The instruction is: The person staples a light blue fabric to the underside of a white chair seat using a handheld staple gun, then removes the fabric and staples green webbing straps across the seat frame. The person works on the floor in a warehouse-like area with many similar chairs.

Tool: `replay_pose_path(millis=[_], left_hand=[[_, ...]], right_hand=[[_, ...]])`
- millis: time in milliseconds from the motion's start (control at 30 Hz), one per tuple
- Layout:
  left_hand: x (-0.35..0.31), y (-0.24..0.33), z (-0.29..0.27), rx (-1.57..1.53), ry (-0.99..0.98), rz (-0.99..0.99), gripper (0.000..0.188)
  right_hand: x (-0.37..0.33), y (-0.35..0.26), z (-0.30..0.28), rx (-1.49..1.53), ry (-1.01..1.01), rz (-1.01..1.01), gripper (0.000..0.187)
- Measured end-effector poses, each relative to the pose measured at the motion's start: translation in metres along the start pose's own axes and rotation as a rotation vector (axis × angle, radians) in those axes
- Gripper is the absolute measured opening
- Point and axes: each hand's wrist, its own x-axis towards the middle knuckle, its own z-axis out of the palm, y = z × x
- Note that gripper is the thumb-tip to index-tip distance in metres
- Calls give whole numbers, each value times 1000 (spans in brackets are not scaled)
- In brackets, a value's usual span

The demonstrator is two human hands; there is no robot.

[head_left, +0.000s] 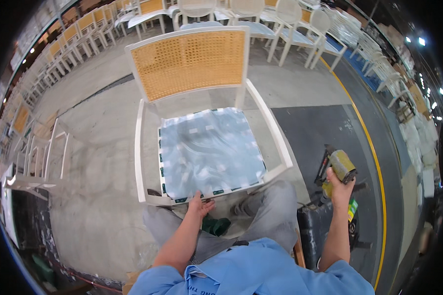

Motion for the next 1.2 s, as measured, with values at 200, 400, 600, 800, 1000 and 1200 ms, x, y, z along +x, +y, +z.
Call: replay_pose_path(millis=[200, 400, 600, 800, 1000, 1200], left_hand=[[16, -2, 33, 139, -112, -32, 66], [26, 17, 65, 181, -180, 6, 71], [13, -15, 84, 993, -394, 110, 52], [27, -20, 175, 1495, -373, 1375, 45], [75, -26, 221, 1852, -368, 1463, 67], [90, -45, 216, 1855, -443, 1482, 69]], right_hand=[[-78, -35, -18, -59, -110, -108, 69], [-86, -52, 9, -1, -110, -153, 71], [-63, -19, 22, 103, -242, 86, 72], [-15, 26, 83, 90, -426, 360, 65], [30, 59, 133, -31, -510, 468, 44], [49, 94, 164, -217, -522, 571, 36]])
